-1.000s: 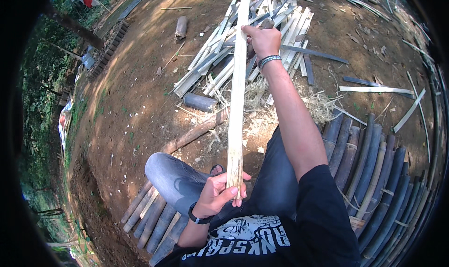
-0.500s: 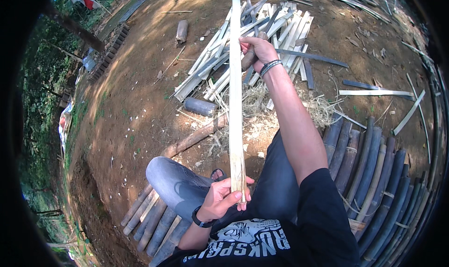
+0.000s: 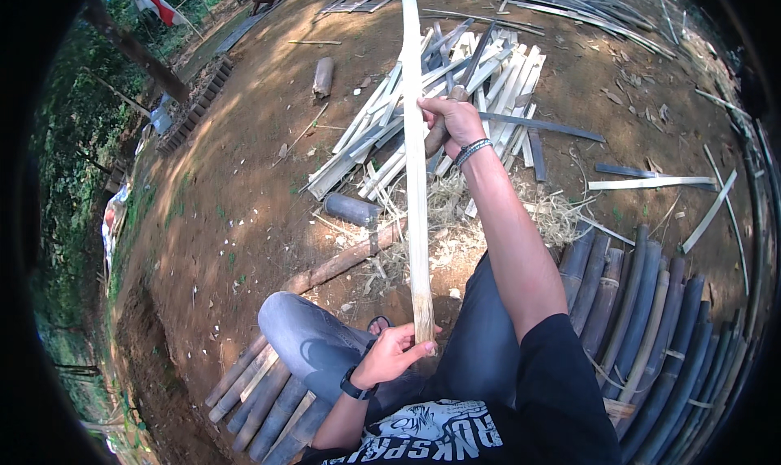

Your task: The person shaves a bamboo pole with a machete, smoothing the surface and splitting the end of the pole while sitting on a wooden frame.

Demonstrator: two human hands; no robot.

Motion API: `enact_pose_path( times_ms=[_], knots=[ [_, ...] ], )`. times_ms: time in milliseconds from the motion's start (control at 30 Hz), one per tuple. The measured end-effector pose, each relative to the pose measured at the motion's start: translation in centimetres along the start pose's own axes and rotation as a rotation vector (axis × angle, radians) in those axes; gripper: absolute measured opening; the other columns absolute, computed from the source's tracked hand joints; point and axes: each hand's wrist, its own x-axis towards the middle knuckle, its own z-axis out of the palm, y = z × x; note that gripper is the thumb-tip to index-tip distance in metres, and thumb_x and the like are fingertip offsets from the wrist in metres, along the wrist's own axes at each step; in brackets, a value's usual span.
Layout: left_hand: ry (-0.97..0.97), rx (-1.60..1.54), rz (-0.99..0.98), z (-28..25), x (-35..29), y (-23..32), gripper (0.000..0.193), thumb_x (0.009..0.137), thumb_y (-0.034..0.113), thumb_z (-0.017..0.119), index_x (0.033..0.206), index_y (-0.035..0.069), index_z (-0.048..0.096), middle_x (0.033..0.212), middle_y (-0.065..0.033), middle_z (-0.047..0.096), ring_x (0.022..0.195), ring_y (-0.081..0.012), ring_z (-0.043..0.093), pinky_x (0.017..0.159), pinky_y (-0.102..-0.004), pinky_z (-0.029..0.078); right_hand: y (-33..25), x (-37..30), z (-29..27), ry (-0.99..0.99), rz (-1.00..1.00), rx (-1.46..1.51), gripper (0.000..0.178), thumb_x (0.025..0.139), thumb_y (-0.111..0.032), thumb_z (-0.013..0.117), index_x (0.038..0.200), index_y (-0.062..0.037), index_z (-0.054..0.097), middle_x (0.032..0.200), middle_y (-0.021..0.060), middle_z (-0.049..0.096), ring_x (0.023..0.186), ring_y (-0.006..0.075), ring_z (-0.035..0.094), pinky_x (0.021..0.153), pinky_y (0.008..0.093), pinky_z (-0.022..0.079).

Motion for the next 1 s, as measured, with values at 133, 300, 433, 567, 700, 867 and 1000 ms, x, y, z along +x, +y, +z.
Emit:
enact_pose_path(
  times_ms=[133, 300, 433, 567, 700, 867, 1000],
  knots=[
    [0.038, 0.146, -0.055, -0.6, 0.2, -1.4, 0.031, 0.092, 0.009, 0.058, 0.119, -0.004, 0.055, 0.097, -0.0028, 0.063, 0.087, -0.0056, 0.057, 0.078, -0.0223, 0.048, 0.1, -0.4, 0.5, -0.018, 0.01, -0.013, 0.011, 0.08, -0.008, 0.068, 0.075, -0.0016, 0.06, 0.065, 0.0021, 0.058, 0.056, 0.0079, 0.051, 0.054, 0.0195, 0.041],
    [0.191, 0.149, 0.086, -0.5, -0.4, 0.0, 0.028, 0.09, 0.01, 0.06, 0.114, -0.004, 0.056, 0.09, -0.0047, 0.064, 0.082, -0.0077, 0.059, 0.072, -0.0231, 0.048, 1.1, -0.4, 1.3, -0.027, -0.053, 0.002, 0.013, 0.078, -0.004, 0.068, 0.074, -0.0017, 0.056, 0.065, 0.0026, 0.056, 0.055, 0.0093, 0.051, 0.054, 0.0212, 0.043],
    [0.248, -0.053, 0.108, -0.3, -1.0, 1.9, 0.027, 0.096, 0.017, 0.05, 0.113, -0.004, 0.055, 0.086, -0.0069, 0.064, 0.077, -0.0116, 0.062, 0.067, -0.0249, 0.048, 1.5, -0.2, 1.6, 0.033, -0.068, 0.009, 0.015, 0.077, -0.002, 0.068, 0.075, -0.0026, 0.053, 0.067, 0.0042, 0.056, 0.056, 0.0098, 0.051, 0.054, 0.0227, 0.043],
    [0.057, -0.347, 0.139, -0.4, -1.9, 2.4, 0.025, 0.098, 0.021, 0.044, 0.099, -0.002, 0.053, 0.072, -0.0064, 0.059, 0.07, -0.0144, 0.059, 0.067, -0.0273, 0.048, 1.7, -0.4, 1.3, 0.001, -0.099, 0.083, 0.013, 0.082, -0.006, 0.065, 0.074, -0.0013, 0.055, 0.067, 0.0032, 0.055, 0.058, 0.0095, 0.05, 0.054, 0.0227, 0.043],
    [-0.116, -0.675, 0.159, -0.3, -3.2, 2.1, 0.027, 0.099, 0.028, 0.044, 0.093, 0.002, 0.048, 0.061, -0.0027, 0.048, 0.058, -0.0146, 0.051, 0.056, -0.027, 0.041, 2.0, -0.8, 0.9, -0.019, 0.048, 0.137, 0.012, 0.081, -0.008, 0.067, 0.078, 0.001, 0.061, 0.069, 0.0033, 0.057, 0.06, 0.01, 0.05, 0.056, 0.0224, 0.041],
    [-0.253, -1.022, 0.245, -0.8, -3.7, 1.8, 0.027, 0.098, 0.031, 0.045, 0.089, 0.005, 0.045, 0.052, 0.0017, 0.04, 0.049, -0.0115, 0.045, 0.05, -0.024, 0.033, 2.4, -0.7, 0.6, -0.046, 0.047, 0.105, 0.013, 0.083, -0.011, 0.066, 0.082, 0.002, 0.062, 0.068, 0.0014, 0.056, 0.059, 0.0088, 0.05, 0.056, 0.0225, 0.041],
    [-0.346, -1.204, 0.268, -1.1, -3.9, 1.1, 0.028, 0.098, 0.032, 0.045, 0.084, 0.008, 0.043, 0.049, 0.004, 0.039, 0.044, -0.0101, 0.044, 0.048, -0.0248, 0.033, 3.5, -0.2, 0.8, -0.122, 0.104, 0.166, 0.017, 0.083, -0.01, 0.065, 0.089, 0.0056, 0.063, 0.073, 0.0041, 0.06, 0.061, 0.0093, 0.053, 0.057, 0.0204, 0.043]
  ],
)
